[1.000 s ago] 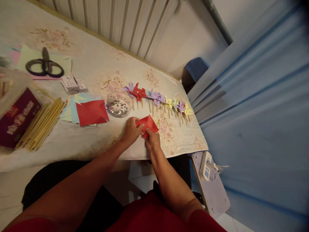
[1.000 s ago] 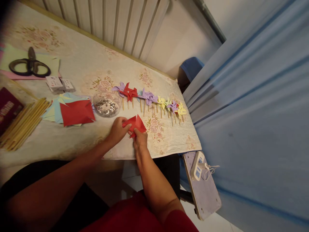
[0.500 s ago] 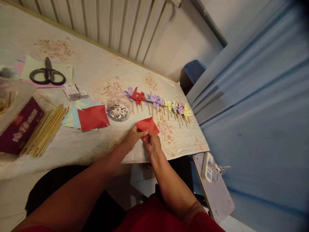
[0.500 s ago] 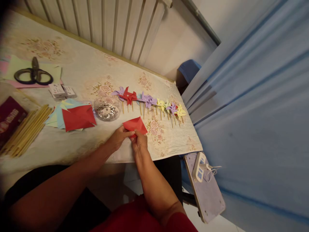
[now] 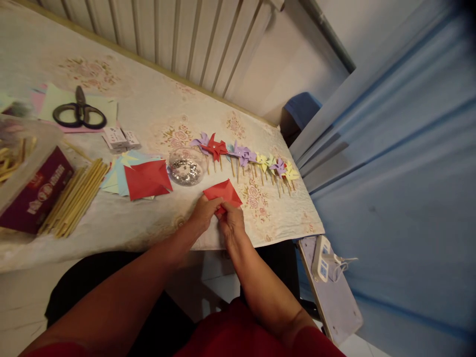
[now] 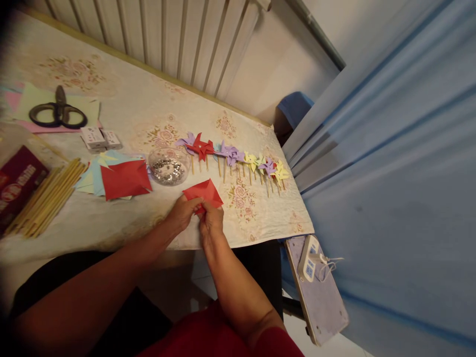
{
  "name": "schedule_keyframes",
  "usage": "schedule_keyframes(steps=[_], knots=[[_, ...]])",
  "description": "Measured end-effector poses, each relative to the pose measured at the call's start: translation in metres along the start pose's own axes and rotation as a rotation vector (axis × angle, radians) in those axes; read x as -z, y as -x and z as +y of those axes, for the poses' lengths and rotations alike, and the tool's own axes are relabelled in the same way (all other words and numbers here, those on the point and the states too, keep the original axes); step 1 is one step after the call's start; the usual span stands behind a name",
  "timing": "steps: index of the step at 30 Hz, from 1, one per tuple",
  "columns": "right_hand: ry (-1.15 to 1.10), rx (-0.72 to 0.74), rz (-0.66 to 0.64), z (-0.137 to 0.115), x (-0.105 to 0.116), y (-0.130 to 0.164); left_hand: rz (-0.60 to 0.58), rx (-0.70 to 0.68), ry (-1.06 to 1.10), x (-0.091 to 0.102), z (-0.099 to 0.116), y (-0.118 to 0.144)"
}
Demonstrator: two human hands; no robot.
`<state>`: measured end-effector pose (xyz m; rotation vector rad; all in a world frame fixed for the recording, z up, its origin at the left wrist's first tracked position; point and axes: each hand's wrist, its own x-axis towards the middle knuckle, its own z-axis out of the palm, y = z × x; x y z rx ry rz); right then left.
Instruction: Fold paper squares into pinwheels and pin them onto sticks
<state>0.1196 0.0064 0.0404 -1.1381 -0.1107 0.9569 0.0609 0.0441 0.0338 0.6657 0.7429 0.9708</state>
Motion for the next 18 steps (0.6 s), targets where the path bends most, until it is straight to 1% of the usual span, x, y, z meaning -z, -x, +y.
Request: schedule_keyframes(steps=[5, 8, 11, 14, 18], knots=[[0.028, 0.000, 0.004, 0.004, 0.002, -0.001, 0.007, 0.044, -0.002, 0.003, -0.004, -0.004], [0.041, -0.025, -0.013, 0.000, 0.005, 0.000, 0.003, 0.074, 0.007, 0.005, -0.004, -0.005], [0.089, -0.083, -0.108, -0.011, 0.014, 0.002, -0.026, 0.083, 0.035, 0.007, 0.000, -0.006], [0.178, -0.125, -0.216, -0.028, 0.025, 0.001, -0.052, 0.101, 0.053, 0.008, 0.006, -0.007], [0.335, -0.119, -0.275, -0.050, 0.035, -0.007, -0.124, 0.156, 0.034, 0.008, 0.014, -0.006]])
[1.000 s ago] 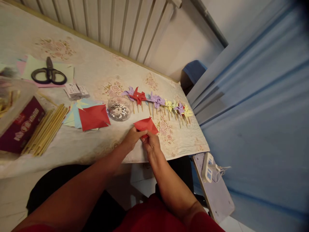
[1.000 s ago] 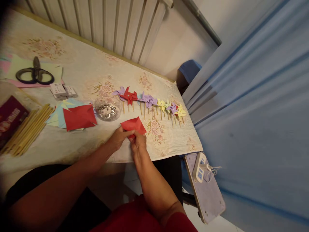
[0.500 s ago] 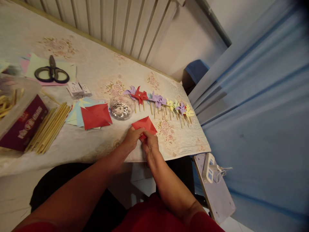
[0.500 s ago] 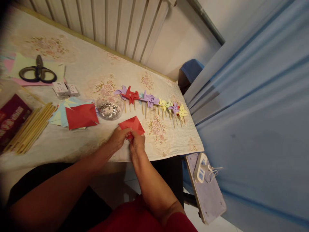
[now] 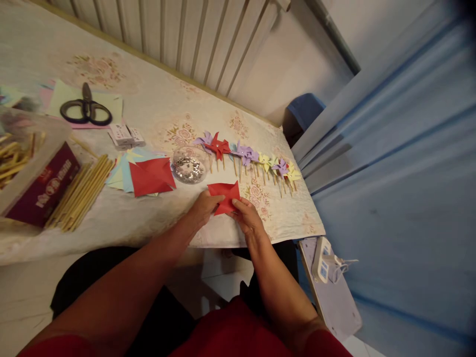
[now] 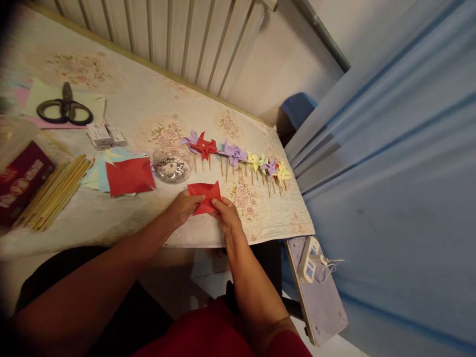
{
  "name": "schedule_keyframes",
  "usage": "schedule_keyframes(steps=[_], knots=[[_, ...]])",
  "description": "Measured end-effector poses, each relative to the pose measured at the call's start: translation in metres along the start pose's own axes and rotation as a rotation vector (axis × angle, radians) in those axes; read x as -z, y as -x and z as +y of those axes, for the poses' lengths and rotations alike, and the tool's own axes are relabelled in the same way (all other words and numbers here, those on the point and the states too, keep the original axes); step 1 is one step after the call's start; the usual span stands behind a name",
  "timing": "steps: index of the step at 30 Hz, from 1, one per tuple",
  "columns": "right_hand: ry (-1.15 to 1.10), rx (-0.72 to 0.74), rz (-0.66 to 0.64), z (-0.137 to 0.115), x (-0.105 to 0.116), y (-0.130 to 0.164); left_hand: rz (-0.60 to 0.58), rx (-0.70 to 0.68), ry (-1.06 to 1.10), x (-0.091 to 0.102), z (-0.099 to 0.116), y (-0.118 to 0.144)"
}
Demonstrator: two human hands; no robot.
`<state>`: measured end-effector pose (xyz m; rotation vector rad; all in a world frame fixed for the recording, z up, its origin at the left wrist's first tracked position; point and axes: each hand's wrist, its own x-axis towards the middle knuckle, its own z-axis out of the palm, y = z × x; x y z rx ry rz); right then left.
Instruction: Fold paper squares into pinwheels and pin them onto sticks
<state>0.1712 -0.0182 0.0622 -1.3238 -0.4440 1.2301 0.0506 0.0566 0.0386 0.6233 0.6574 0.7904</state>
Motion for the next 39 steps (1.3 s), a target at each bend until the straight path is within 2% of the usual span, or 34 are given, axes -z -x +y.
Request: schedule_keyframes(steps=[6, 11, 18, 26, 32, 34, 39], knots=[[0.154, 0.037, -0.050, -0.006, 0.004, -0.011, -0.067, 0.059, -0.079, 0.002, 0.000, 0.001], [0.259, 0.077, -0.001, 0.001, 0.005, -0.020, -0.080, 0.056, -0.132, 0.006, -0.008, -0.003], [0.161, 0.087, 0.038, 0.005, -0.001, -0.018, -0.095, 0.055, -0.103, 0.002, -0.002, 0.002], [0.123, 0.091, 0.004, 0.010, 0.002, -0.017, -0.149, 0.016, -0.091, 0.003, -0.006, 0.001], [0.082, 0.072, 0.033, 0.012, 0.002, -0.017, -0.116, 0.057, -0.072, 0.004, -0.007, 0.000], [0.091, 0.107, 0.058, 0.010, 0.004, -0.015, -0.095, 0.052, -0.065, 0.004, -0.007, -0.002], [0.211, 0.299, 0.178, 0.003, 0.016, -0.006, -0.077, 0.032, -0.051, 0.004, -0.008, -0.005]])
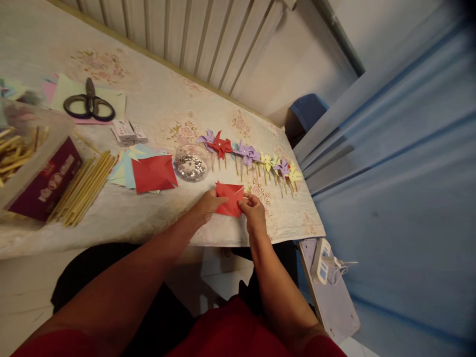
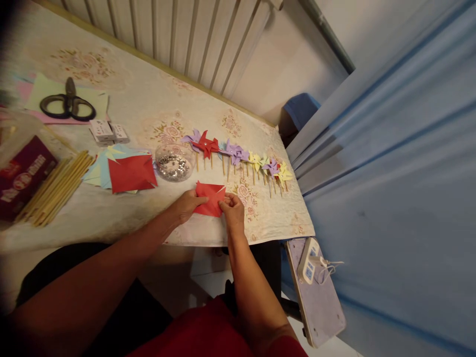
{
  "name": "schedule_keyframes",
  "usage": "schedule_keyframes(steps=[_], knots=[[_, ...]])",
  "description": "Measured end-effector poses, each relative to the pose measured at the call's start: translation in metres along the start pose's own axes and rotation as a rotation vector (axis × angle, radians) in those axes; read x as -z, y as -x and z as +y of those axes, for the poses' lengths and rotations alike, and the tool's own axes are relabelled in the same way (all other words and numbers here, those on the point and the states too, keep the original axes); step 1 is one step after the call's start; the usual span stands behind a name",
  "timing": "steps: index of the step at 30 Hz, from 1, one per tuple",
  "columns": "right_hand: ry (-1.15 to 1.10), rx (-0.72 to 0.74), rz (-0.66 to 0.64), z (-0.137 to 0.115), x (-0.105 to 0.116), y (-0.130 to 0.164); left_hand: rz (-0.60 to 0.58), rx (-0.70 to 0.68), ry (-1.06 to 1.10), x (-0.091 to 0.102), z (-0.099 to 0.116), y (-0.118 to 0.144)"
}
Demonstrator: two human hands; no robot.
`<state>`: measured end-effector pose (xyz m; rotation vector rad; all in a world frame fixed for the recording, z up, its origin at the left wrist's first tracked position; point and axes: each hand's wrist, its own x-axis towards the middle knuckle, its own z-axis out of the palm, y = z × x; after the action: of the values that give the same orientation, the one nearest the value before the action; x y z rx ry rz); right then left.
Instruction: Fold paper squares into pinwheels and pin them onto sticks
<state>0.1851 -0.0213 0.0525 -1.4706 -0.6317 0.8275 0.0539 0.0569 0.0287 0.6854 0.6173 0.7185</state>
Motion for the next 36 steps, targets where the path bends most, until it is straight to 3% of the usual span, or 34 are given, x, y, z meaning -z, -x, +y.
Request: schedule_keyframes(steps=[5, 11, 16, 21, 25, 31, 36], knots=[[0.081, 0.066, -0.031, -0.007, 0.004, 0.011, 0.006, 0.002, -0.010, 0.001, 0.001, 0.000], [0.205, 0.204, 0.022, -0.003, 0.002, 0.017, 0.003, 0.002, -0.021, 0.002, 0.000, -0.001], [0.413, 0.300, -0.049, 0.000, 0.008, 0.015, -0.032, 0.001, -0.007, 0.000, 0.004, 0.002], [0.703, 0.531, -0.114, -0.005, 0.015, 0.017, -0.042, -0.001, -0.024, 0.001, 0.004, 0.002], [0.775, 0.629, -0.192, -0.004, 0.020, 0.020, -0.038, 0.000, -0.044, 0.004, 0.000, -0.001], [0.745, 0.622, -0.303, -0.003, 0.023, 0.021, -0.043, 0.007, -0.073, 0.004, 0.002, 0.000], [0.665, 0.553, -0.311, -0.003, 0.019, 0.020, -0.044, 0.009, -0.100, 0.002, 0.003, 0.002]])
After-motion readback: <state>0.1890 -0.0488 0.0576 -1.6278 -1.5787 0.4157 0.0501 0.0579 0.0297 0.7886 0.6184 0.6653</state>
